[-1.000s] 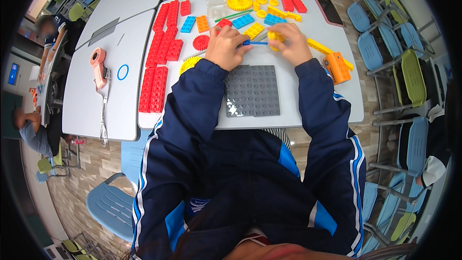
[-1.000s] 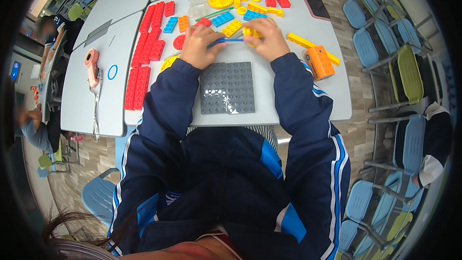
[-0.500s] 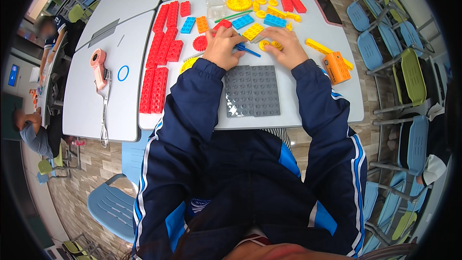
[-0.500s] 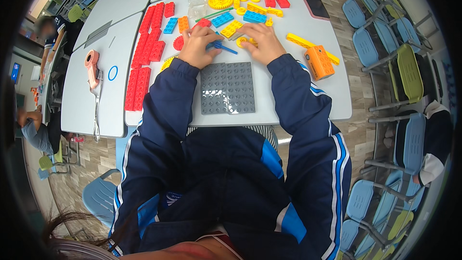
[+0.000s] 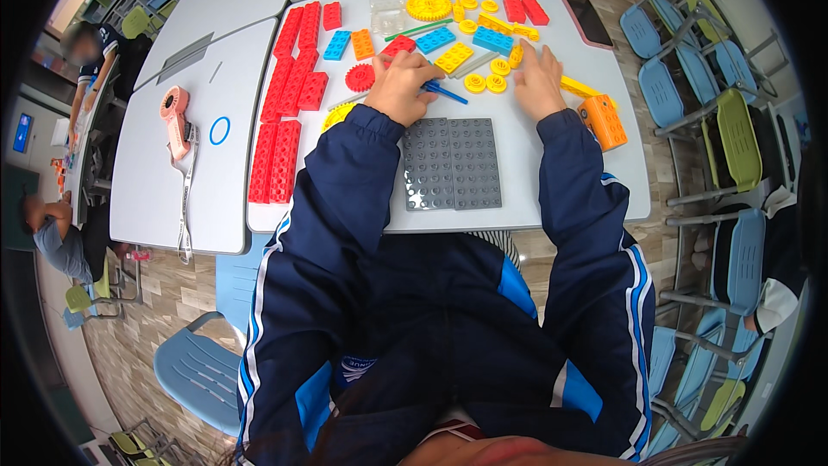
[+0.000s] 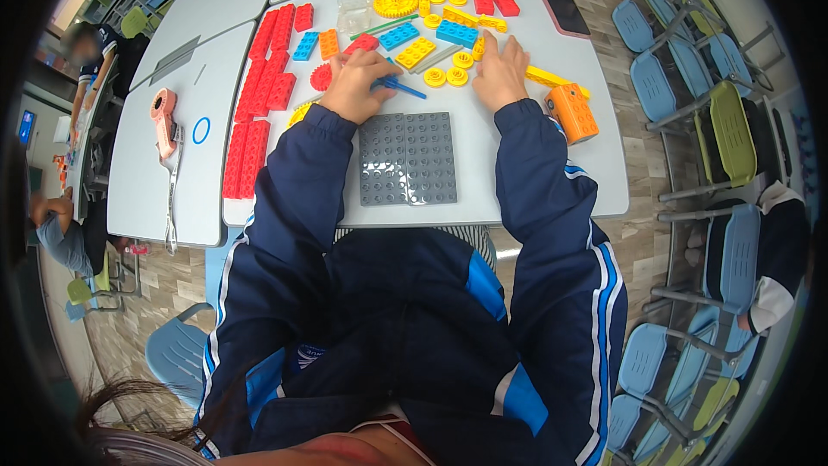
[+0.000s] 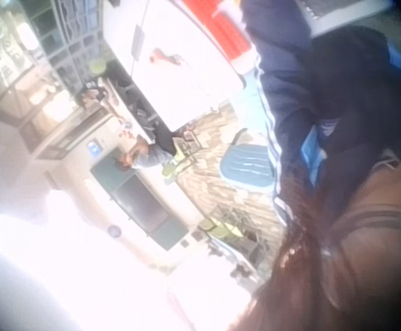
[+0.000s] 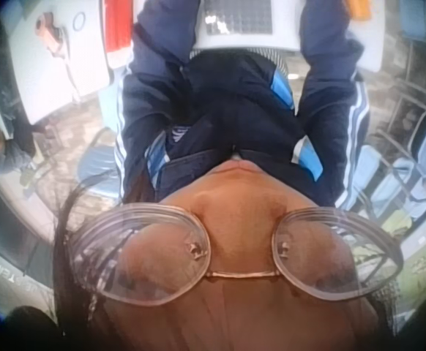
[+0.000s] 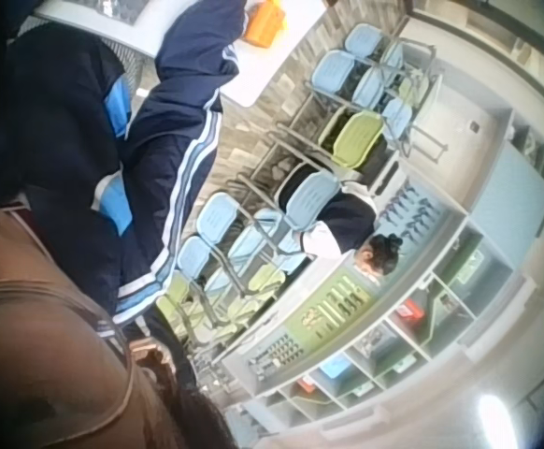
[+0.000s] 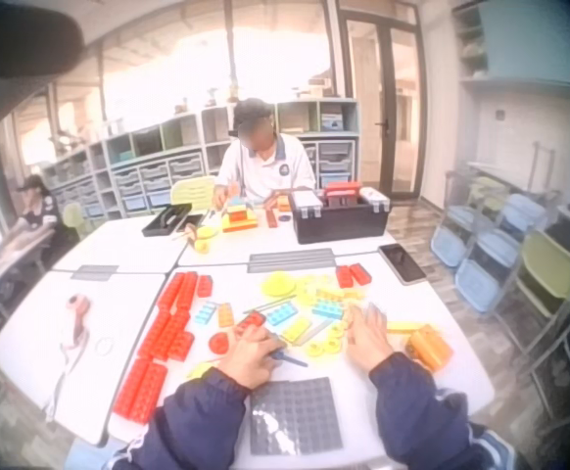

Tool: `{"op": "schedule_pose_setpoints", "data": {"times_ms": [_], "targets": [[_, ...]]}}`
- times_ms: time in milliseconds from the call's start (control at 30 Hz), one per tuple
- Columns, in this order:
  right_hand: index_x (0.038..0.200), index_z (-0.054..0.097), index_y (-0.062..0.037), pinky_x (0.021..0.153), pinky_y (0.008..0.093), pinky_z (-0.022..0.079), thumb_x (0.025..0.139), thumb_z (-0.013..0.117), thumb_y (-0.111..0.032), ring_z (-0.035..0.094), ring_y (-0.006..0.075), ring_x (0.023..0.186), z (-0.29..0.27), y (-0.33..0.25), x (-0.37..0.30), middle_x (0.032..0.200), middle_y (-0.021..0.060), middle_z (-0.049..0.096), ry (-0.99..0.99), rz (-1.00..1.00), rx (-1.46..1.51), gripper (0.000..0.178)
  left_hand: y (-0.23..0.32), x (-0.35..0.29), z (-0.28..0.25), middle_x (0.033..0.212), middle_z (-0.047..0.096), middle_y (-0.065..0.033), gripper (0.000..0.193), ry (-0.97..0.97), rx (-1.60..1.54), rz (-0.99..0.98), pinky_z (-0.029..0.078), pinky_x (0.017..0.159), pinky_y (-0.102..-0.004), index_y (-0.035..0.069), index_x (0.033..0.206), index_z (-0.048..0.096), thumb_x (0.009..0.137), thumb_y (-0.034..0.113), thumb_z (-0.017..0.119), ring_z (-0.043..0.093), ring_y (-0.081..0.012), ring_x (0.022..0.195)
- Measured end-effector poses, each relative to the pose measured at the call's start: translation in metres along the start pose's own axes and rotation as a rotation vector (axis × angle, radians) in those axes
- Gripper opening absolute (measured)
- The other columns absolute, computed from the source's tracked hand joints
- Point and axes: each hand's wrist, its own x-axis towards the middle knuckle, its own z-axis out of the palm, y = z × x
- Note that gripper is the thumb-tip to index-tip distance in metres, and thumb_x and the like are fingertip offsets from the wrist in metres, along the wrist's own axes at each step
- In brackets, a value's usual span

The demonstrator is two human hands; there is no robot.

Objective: The person assembles colorful plastic building blocks on a gray baseplate. They connect red, yellow, and blue bricks to form a small rectangular structure, then add additional red bricks on top to create a layered block.

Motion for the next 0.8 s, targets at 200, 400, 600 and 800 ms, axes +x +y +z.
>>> {"op": "schedule_pose_setpoints", "data": {"times_ms": [200, 400, 600, 800], "targets": [[0.141, 0.045, -0.0101, 0.109, 0.0469, 0.036, 0.073, 0.064, 0.006, 0.035, 0.0458, 0.135, -0.018, -0.018, -0.004, 0.143, 0.0320, 0.036, 0.081, -0.169, 0.311, 0.073, -0.003, -0.002, 0.002, 0.100, 0.065, -0.0038, 0.031, 0.006, -0.007, 0.019, 0.028, 0.100, -0.0544, 0.014, 0.103, 0.072, 0.073, 0.013, 0.080, 0.054, -0.0228, 0.108], [0.127, 0.055, -0.0062, 0.092, 0.0402, 0.051, 0.071, 0.067, 0.011, 0.058, 0.0396, 0.110, -0.025, -0.003, -0.001, 0.127, 0.0228, 0.052, 0.071, 0.028, 0.017, 0.060, -0.003, 0.000, 0.003, 0.100, 0.065, -0.0037, 0.030, 0.005, 0.002, 0.034, 0.028, 0.100, -0.0543, 0.014, 0.103, 0.072, 0.074, 0.016, 0.080, 0.054, -0.0227, 0.108], [0.106, 0.064, -0.0023, 0.089, 0.0404, 0.051, 0.072, 0.075, 0.005, 0.062, 0.0364, 0.101, -0.028, -0.003, -0.003, 0.111, 0.0198, 0.058, 0.162, 0.014, 0.155, 0.036, -0.002, -0.001, 0.002, 0.100, 0.065, -0.0036, 0.030, 0.004, 0.008, 0.033, 0.028, 0.100, -0.0538, 0.013, 0.103, 0.072, 0.074, 0.016, 0.080, 0.054, -0.0227, 0.108], [0.094, 0.069, -0.0030, 0.085, 0.0412, 0.050, 0.072, 0.075, 0.004, 0.062, 0.0338, 0.098, -0.033, -0.008, 0.001, 0.098, 0.0133, 0.062, 0.168, -0.161, 0.253, 0.024, -0.001, -0.001, 0.000, 0.102, 0.065, -0.0046, 0.034, 0.002, 0.010, 0.032, 0.028, 0.100, -0.0523, 0.012, 0.108, 0.071, 0.077, 0.021, 0.079, 0.054, -0.0230, 0.109]]}}
